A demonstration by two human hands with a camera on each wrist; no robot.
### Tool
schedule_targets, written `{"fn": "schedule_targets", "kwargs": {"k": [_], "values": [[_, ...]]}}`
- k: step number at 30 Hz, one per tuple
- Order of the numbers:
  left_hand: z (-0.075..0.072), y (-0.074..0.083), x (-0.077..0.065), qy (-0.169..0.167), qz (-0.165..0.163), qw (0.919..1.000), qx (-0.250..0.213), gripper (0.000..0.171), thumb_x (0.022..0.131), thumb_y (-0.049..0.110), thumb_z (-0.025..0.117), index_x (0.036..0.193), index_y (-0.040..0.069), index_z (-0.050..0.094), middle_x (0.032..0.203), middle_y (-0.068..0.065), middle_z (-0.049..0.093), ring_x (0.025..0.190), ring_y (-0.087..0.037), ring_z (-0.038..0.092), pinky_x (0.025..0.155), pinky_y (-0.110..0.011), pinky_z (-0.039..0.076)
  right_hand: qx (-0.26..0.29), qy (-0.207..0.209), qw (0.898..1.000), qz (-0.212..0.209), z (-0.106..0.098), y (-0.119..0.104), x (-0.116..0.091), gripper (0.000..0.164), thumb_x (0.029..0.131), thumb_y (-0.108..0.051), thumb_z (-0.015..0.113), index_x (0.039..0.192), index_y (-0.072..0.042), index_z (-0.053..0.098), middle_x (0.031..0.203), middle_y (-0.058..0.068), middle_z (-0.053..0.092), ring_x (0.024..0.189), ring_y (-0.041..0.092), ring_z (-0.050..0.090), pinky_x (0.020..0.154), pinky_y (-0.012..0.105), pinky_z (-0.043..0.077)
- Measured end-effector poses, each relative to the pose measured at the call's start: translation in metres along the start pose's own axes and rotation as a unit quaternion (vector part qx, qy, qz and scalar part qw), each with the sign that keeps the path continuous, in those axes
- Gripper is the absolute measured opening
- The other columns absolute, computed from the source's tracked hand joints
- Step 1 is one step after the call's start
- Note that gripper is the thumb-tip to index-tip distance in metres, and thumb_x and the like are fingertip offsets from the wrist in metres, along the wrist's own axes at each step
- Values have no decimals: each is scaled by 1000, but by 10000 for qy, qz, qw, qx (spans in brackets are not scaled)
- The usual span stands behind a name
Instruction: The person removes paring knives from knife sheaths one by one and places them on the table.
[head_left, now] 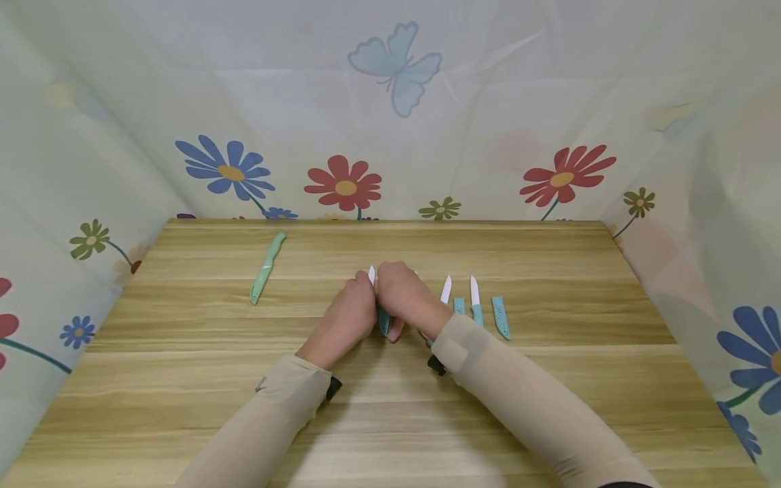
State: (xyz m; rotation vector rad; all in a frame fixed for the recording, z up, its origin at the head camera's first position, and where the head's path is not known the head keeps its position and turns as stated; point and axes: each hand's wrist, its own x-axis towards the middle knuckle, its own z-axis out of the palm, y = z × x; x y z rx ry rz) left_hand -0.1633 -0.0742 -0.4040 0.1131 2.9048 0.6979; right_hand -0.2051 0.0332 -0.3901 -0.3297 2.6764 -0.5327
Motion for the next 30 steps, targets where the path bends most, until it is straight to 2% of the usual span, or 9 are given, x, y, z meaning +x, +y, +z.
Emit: {"fn": "schedule_targets", "kwargs": {"k": [6, 10, 14, 18, 24, 26, 30], "values": [[0, -2, 0, -6, -152, 9999, 11, 21, 103, 1, 54, 119, -11, 48, 100, -26, 61, 88, -32, 67, 77, -46, 59, -2, 51, 9999, -148, -4, 4, -2, 28, 101, -6, 67, 73, -4, 69, 62, 7, 66, 59, 12, 70, 61, 25, 56], [-4, -2, 0, 6, -294, 9996, -14, 26, 99, 3, 61, 118, -9, 47, 99, -24, 59, 81, -31, 65, 72, -45, 58, -50, 70, 9998, -175, -10, 8, -3, 22, 99, -8, 70, 79, -3, 67, 66, 6, 66, 62, 13, 67, 63, 28, 55], [-8, -3, 1, 61, -362, 9993, 121, 32, 99, 8, 64, 121, -8, 47, 102, -23, 59, 83, -32, 65, 75, -47, 58, -19, 128, 9994, -327, -15, 12, -6, 18, 99, -11, 73, 85, -2, 65, 74, 8, 66, 66, 15, 63, 64, 30, 54], [-13, -5, 0, 70, -308, 9990, 301, 37, 102, 12, 64, 126, -9, 47, 106, -23, 60, 88, -33, 67, 77, -47, 58, 17, 272, 9984, -500, -18, 16, -11, 16, 100, -14, 74, 98, 0, 68, 92, 10, 68, 78, 19, 63, 71, 34, 56], [-19, -6, -4, 182, -187, 9982, 536, 44, 104, 23, 69, 128, -8, 50, 108, -21, 61, 94, -36, 69, 77, -47, 59, -10, 346, 9981, -509, -19, 22, -19, 32, 103, -20, 73, 124, 3, 68, 124, 16, 66, 108, 23, 64, 91, 39, 56], [-21, -7, -5, 260, -135, 9979, 571, 43, 104, 25, 70, 127, -7, 51, 107, -20, 60, 94, -36, 68, 77, -47, 59, -35, 364, 9980, -518, -19, 24, -22, 35, 103, -23, 72, 127, 2, 67, 130, 16, 65, 116, 24, 63, 95, 40, 55], [-23, -9, -7, 431, 20, 9967, 682, 41, 103, 26, 72, 125, -5, 55, 108, -19, 61, 95, -35, 65, 79, -47, 58, -56, 452, 9973, -571, -20, 25, -27, 38, 103, -26, 73, 130, 0, 68, 131, 15, 65, 121, 25, 62, 94, 42, 55]]}}
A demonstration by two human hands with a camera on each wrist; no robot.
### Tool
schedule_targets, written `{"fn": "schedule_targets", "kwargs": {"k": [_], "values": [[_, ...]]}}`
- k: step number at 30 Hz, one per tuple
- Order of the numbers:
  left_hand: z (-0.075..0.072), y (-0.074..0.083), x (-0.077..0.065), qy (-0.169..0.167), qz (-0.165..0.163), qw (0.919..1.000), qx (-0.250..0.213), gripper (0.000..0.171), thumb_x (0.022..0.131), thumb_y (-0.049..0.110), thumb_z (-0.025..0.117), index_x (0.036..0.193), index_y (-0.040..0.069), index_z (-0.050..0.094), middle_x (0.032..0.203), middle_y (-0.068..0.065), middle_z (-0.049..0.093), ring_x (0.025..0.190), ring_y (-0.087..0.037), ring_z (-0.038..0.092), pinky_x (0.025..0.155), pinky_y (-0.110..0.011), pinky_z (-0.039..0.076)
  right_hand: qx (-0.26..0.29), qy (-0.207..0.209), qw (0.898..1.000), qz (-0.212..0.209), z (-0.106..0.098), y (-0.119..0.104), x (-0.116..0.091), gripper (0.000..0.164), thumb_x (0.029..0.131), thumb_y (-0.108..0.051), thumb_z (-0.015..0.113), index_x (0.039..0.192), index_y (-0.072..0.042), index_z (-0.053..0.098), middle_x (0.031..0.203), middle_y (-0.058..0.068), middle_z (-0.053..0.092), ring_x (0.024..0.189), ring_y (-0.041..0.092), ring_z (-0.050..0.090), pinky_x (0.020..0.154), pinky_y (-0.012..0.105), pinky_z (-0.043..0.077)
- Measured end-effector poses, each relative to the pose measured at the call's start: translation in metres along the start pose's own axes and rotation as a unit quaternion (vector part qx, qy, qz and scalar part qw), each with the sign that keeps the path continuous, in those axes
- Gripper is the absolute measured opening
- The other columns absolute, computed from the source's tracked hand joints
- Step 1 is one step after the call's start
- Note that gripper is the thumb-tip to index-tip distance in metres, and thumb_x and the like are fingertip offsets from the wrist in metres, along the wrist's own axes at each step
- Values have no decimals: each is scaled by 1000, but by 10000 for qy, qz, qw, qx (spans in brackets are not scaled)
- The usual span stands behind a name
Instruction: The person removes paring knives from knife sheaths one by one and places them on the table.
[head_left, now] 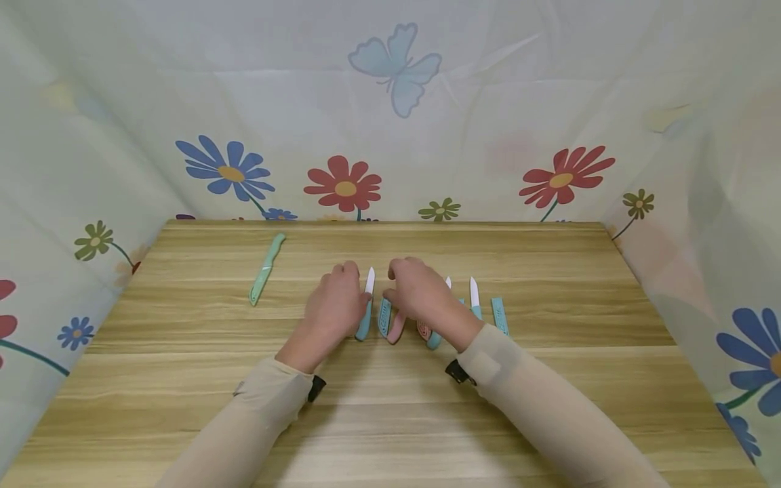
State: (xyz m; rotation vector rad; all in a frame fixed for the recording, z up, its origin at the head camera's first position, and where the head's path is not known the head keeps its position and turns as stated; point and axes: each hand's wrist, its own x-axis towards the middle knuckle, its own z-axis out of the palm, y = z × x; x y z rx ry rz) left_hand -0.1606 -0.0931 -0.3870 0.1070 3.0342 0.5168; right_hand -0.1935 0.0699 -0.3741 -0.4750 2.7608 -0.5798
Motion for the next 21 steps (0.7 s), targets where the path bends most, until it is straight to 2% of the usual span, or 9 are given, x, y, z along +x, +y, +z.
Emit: {"fn": "schedule_targets", "kwargs": {"k": [4, 10, 15, 21], "values": [[-2, -2, -1, 147, 126, 9998, 84, 41, 103, 27, 72, 128, -3, 58, 116, -19, 62, 102, -37, 62, 86, -49, 57, -60, 167, 9998, -105, -1, -1, -5, 39, 102, -28, 74, 131, -2, 68, 130, 13, 66, 118, 26, 64, 92, 43, 56], [-9, -6, -3, 414, 356, 9982, 251, 42, 102, 26, 73, 133, -1, 63, 121, -19, 63, 107, -40, 61, 91, -55, 55, -204, 448, 9982, -332, 0, -1, -14, 39, 102, -32, 75, 131, -7, 69, 125, 11, 66, 103, 26, 69, 85, 43, 59], [-14, -12, -2, 638, 566, 9953, 459, 44, 100, 27, 76, 134, 0, 66, 122, -20, 64, 110, -41, 61, 91, -56, 54, -476, 758, 9942, -594, 1, 0, -20, 41, 101, -35, 75, 133, -10, 70, 127, 11, 66, 110, 28, 68, 88, 44, 59], [-18, -24, 0, 825, 762, 9900, 848, 46, 99, 29, 78, 135, 1, 66, 124, -20, 63, 115, -42, 59, 94, -57, 52, -1069, 1191, 9806, -1136, 5, 5, -24, 44, 100, -36, 76, 135, -11, 70, 128, 11, 66, 115, 31, 65, 94, 47, 56]]}}
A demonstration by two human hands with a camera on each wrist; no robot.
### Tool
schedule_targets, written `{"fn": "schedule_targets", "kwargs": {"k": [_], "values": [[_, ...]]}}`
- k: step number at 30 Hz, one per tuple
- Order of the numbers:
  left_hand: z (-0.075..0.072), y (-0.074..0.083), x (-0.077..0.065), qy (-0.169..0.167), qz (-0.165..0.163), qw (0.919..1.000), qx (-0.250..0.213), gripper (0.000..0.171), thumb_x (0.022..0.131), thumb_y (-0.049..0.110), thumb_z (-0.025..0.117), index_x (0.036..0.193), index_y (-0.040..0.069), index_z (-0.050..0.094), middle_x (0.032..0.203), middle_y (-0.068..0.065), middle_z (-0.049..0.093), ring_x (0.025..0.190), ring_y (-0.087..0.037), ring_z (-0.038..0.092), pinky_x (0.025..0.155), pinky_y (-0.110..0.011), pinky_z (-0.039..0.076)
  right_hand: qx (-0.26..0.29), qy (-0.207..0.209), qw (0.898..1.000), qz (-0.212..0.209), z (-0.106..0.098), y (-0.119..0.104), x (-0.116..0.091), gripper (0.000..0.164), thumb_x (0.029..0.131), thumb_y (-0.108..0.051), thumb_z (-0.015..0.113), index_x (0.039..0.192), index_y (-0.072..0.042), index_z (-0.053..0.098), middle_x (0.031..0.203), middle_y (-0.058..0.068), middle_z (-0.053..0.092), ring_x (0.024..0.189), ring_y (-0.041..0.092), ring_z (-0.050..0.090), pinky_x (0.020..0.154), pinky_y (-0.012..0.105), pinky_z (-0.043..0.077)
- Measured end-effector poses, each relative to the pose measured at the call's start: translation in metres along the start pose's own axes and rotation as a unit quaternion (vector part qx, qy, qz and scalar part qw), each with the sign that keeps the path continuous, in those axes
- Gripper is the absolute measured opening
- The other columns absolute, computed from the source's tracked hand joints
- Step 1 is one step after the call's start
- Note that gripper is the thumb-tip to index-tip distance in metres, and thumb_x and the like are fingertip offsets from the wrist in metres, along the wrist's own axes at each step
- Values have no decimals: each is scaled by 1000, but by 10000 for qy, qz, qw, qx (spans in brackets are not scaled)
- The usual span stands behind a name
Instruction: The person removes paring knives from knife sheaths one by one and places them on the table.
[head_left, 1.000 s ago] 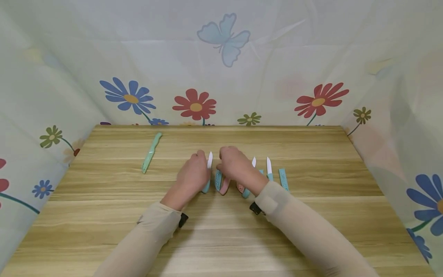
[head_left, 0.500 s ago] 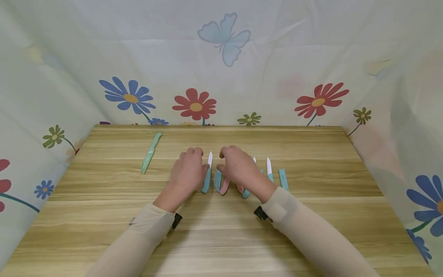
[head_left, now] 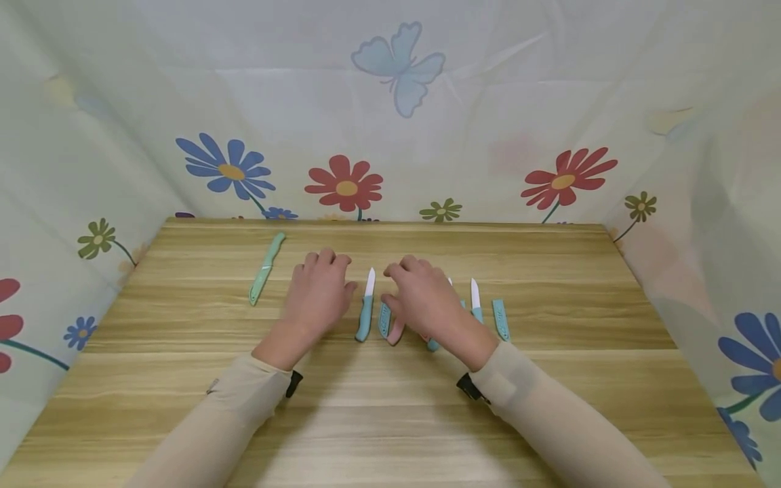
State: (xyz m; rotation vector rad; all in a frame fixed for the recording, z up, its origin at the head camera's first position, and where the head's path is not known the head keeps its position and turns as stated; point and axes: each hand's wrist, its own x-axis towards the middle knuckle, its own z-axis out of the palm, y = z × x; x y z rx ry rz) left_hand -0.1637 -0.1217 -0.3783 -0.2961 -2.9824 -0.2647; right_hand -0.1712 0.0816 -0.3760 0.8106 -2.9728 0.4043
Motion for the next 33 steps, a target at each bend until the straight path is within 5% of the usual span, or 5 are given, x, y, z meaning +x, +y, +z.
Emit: {"fn": "schedule_targets", "kwargs": {"k": [21, 33], "values": [[-4, -72, 27, -359, -682, 9970, 13, 50, 104, 25, 68, 142, -5, 57, 138, -30, 56, 127, -53, 51, 104, -69, 42, -291, -5, 9992, -282, 9, -4, -10, 49, 101, -40, 74, 144, -18, 64, 136, 7, 61, 121, 30, 59, 102, 50, 49], [4, -117, 52, -455, -1050, 9934, -31, 46, 105, 22, 62, 135, -12, 55, 134, -36, 52, 122, -58, 50, 99, -73, 43, -141, -168, 9991, -372, 12, -17, -10, 53, 102, -39, 73, 149, -18, 60, 137, 5, 59, 123, 29, 55, 105, 49, 47]]}}
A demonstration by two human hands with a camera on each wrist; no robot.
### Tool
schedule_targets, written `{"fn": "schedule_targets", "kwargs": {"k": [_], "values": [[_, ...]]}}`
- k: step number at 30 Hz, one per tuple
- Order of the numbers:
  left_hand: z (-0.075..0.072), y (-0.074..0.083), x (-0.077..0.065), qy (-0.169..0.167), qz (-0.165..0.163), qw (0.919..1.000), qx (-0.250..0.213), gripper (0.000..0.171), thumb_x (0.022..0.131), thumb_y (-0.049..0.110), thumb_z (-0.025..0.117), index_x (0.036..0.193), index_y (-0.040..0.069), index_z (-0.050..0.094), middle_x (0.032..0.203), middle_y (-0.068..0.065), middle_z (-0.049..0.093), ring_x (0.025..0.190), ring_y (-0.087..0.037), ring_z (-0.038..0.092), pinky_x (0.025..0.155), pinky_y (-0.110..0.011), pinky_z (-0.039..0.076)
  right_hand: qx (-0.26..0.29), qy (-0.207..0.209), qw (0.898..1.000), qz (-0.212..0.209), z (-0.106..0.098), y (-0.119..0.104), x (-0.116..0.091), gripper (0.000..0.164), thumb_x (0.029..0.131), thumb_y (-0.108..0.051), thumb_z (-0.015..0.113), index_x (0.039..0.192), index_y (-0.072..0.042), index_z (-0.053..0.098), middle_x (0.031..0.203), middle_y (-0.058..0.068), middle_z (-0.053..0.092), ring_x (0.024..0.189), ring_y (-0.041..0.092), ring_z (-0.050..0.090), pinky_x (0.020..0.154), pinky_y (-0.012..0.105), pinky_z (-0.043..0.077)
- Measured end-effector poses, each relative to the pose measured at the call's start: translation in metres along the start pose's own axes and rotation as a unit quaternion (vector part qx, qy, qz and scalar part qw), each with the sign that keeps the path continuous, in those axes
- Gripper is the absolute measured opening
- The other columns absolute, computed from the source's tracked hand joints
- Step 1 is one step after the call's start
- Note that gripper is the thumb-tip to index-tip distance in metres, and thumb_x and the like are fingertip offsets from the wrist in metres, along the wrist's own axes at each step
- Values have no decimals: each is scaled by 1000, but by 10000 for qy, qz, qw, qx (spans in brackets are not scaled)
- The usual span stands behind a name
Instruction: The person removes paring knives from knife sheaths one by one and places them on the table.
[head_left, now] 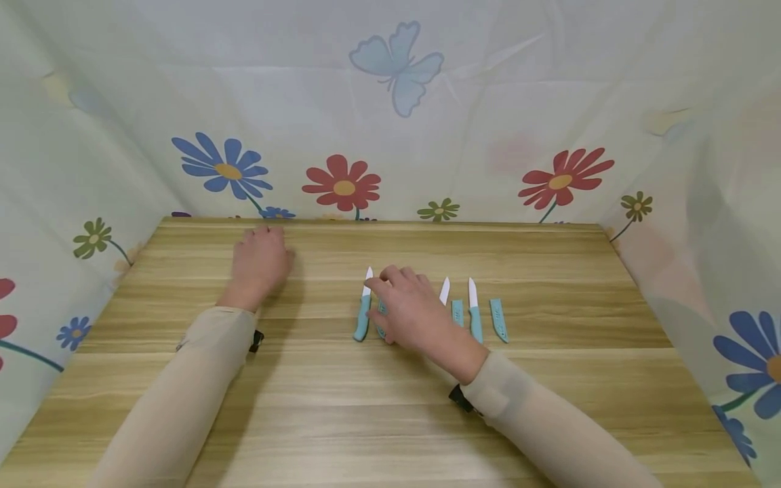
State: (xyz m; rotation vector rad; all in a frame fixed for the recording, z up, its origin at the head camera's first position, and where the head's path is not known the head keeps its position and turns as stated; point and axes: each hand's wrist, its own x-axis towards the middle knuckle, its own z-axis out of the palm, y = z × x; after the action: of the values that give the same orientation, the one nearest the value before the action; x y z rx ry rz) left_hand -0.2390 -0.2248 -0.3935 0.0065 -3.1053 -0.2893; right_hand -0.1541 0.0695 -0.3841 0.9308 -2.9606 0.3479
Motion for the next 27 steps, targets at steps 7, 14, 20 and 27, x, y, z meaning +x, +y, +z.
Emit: {"fn": "schedule_targets", "kwargs": {"k": [7, 14, 20, 27], "values": [[3, -18, 17, -247, -170, 9995, -47, 42, 107, 18, 52, 128, -18, 57, 130, -40, 53, 120, -61, 49, 99, -75, 42, -76, 161, 9998, -125, 3, -4, -2, 52, 100, -40, 75, 146, -19, 63, 134, 5, 61, 123, 29, 58, 108, 51, 47], [7, -25, 33, -447, -197, 9987, 112, 36, 104, 12, 46, 117, -16, 66, 125, -40, 58, 117, -61, 52, 96, -74, 44, -118, 195, 9997, -118, 5, -5, -2, 51, 100, -41, 76, 145, -19, 64, 135, 5, 61, 123, 29, 58, 108, 52, 47], [13, -30, 44, -511, -262, 9982, 191, 37, 103, 12, 46, 115, -16, 66, 124, -40, 59, 117, -61, 54, 95, -73, 46, -91, 134, 9998, -134, 6, -7, -1, 51, 101, -41, 74, 145, -19, 64, 137, 5, 60, 125, 30, 57, 108, 53, 47], [16, -32, 54, -623, -376, 9972, 192, 37, 103, 9, 41, 116, -15, 66, 122, -38, 63, 113, -60, 60, 92, -71, 50, -118, 96, 9998, -116, 7, -7, 0, 51, 100, -42, 74, 146, -20, 64, 139, 5, 59, 127, 30, 57, 108, 51, 47]]}}
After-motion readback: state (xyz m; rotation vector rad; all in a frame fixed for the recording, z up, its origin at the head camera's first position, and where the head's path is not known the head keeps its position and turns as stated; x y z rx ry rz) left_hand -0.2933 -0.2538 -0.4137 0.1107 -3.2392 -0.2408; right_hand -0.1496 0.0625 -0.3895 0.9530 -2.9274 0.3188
